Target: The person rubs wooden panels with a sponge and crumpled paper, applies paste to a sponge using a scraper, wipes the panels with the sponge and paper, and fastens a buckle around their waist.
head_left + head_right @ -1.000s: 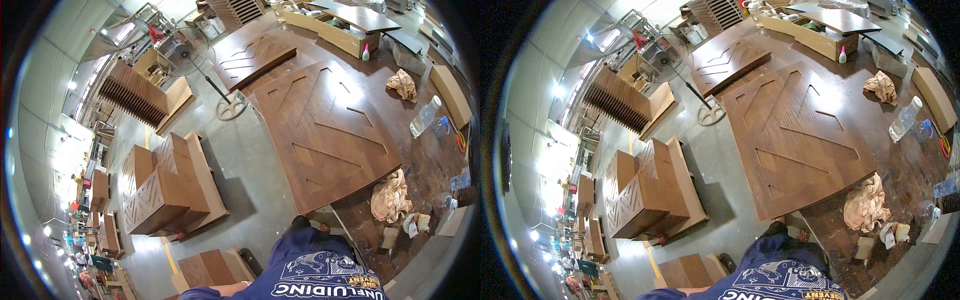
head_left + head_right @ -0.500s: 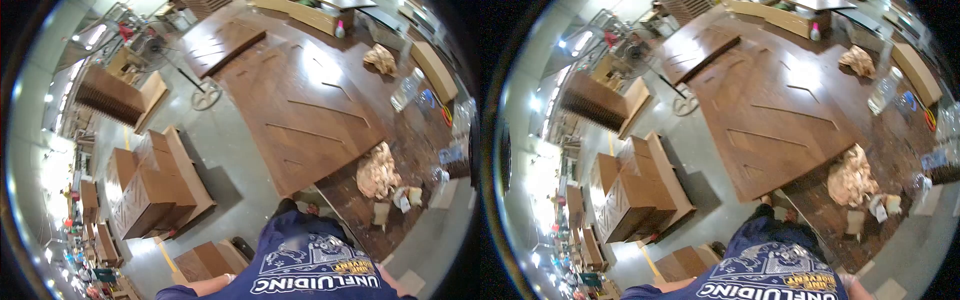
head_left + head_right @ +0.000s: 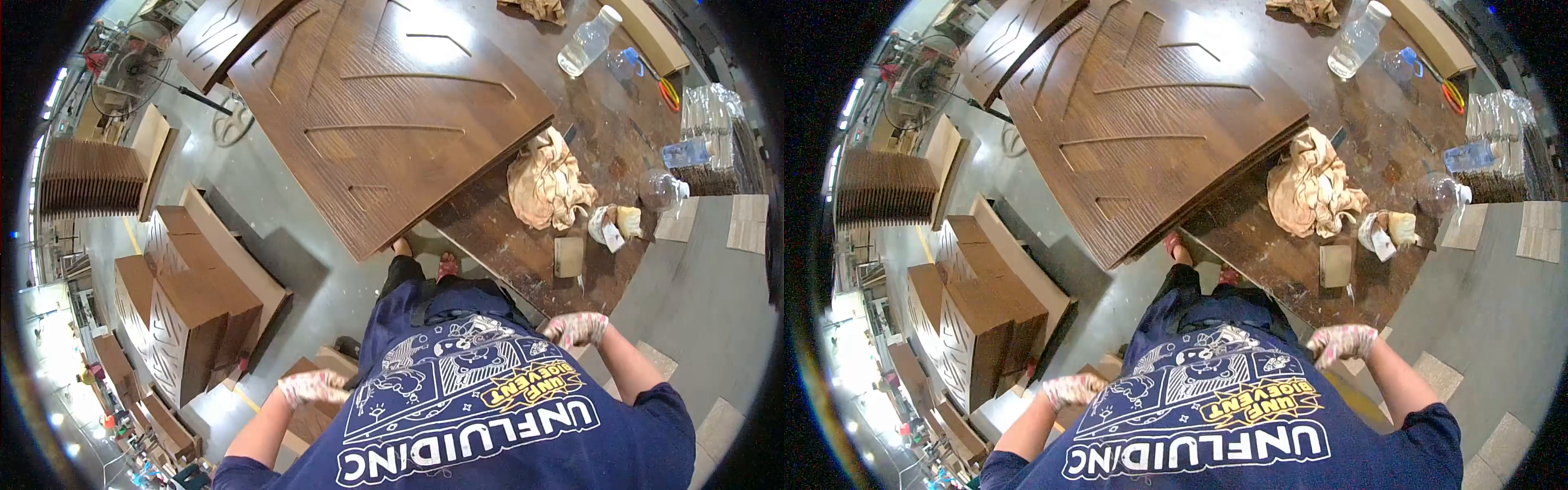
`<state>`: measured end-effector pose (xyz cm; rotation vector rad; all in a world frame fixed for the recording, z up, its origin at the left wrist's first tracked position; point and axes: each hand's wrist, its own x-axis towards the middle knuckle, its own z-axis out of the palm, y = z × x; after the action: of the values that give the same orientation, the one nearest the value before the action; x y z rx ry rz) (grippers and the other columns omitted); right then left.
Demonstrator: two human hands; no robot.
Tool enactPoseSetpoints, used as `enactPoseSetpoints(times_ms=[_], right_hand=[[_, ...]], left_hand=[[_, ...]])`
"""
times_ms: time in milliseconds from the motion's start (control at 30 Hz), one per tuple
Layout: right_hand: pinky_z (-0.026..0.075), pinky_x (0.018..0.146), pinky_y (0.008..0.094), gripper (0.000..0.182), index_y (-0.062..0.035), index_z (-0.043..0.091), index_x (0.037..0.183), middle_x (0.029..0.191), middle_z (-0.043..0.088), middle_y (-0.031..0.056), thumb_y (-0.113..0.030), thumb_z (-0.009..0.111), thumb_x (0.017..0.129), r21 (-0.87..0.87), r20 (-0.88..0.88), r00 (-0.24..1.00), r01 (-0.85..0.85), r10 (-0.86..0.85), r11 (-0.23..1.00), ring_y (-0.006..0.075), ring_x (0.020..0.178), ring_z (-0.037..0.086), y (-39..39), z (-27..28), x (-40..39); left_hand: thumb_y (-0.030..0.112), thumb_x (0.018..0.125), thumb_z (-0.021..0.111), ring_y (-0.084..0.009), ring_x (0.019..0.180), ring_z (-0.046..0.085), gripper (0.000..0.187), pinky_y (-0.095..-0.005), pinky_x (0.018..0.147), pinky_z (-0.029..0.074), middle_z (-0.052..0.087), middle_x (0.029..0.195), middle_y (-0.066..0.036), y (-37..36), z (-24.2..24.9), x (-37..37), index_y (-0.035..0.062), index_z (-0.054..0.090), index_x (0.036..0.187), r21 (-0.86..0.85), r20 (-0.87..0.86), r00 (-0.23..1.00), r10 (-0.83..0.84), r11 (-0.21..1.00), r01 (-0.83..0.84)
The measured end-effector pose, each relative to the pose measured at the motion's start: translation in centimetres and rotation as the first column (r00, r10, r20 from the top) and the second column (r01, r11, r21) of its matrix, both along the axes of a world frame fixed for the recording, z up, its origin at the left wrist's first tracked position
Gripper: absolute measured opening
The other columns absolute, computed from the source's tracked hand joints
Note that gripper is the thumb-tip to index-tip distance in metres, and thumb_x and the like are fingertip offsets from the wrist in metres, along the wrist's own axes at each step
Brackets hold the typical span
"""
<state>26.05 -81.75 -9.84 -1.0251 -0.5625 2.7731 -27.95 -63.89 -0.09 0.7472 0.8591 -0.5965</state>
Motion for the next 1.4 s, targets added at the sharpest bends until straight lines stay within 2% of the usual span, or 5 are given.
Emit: enactPoseSetpoints(times_ms=[133, 200, 633, 1000, 1400], right_hand=[[0.040, 0.055, 0.0241, 0.014, -0.0067, 0.062, 0.074, 0.066, 0.058, -0.0037, -0.014, 0.073, 0.080, 0.003, 0.283, 0.923, 0.270, -0.260, 0.963, 0.0064, 0.061, 0.052, 5.2, 3.2, -2.2], [0.038, 0.054, 0.0232, 0.019, -0.0072, 0.060, 0.070, 0.066, 0.056, -0.0060, -0.017, 0.072, 0.080, 0.083, 0.162, 0.929, 0.322, -0.332, 0.943, 0.0046, 0.059, 0.047, 7.9, 4.8, -4.0], [0.050, 0.073, 0.0244, 0.033, 0.0039, 0.067, 0.096, 0.088, 0.069, 0.0051, -0.009, 0.079, 0.068, 0.104, -0.114, 0.866, 0.497, -0.486, 0.861, 0.0114, 0.078, 0.063, 10.3, 4.3, -5.8], [0.044, 0.093, 0.0325, 0.062, -0.0027, 0.051, 0.132, 0.118, 0.060, 0.0080, -0.018, 0.076, 0.078, 0.417, 0.033, 0.904, 0.376, -0.427, 0.828, 0.0162, 0.105, 0.054, 12.1, 8.5, -7.2], [0.046, 0.093, 0.0356, 0.054, 0.0026, 0.061, 0.116, 0.112, 0.065, 0.0223, -0.033, 0.070, 0.077, 0.805, 0.320, 0.859, -0.025, -0.399, 0.593, 0.0316, 0.106, 0.063, 15.5, 9.4, -11.0]], left_hand=[[0.033, 0.089, 0.066, -0.0068, 0.069, 0.050, 0.031, -0.0234, 0.064, 0.041, 0.061, 0.079, 0.003, 2.3, -2.8, 1.3, 0.0020, 0.065, 0.092, 0.139, 0.386, 0.912, 0.141, 0.968, -0.208], [0.036, 0.090, 0.064, -0.0072, 0.069, 0.049, 0.033, -0.0223, 0.065, 0.039, 0.061, 0.077, 0.001, 3.4, 0.1, 6.0, 0.0026, 0.063, 0.090, 0.206, 0.002, 0.999, 0.046, 0.978, -0.045], [0.021, 0.092, 0.062, -0.0037, 0.075, 0.048, 0.018, -0.0205, 0.067, 0.041, 0.056, 0.081, 0.005, 4.4, 2.4, 17.3, 0.0037, 0.060, 0.089, 0.362, 0.181, 0.957, 0.226, 0.890, -0.278], [0.021, 0.094, 0.061, -0.0033, 0.083, 0.051, 0.025, -0.0208, 0.075, 0.044, 0.061, 0.093, 0.004, 4.0, -0.1, 17.7, -0.0002, 0.062, 0.105, 0.357, 0.185, 0.952, 0.244, 0.886, -0.297], [0.015, 0.092, 0.063, -0.0043, 0.085, 0.056, 0.031, -0.0211, 0.075, 0.048, 0.063, 0.100, 0.001, 3.3, -0.8, 19.0, 0.0003, 0.059, 0.119, 0.145, 0.267, 0.816, 0.513, 0.815, -0.561]])
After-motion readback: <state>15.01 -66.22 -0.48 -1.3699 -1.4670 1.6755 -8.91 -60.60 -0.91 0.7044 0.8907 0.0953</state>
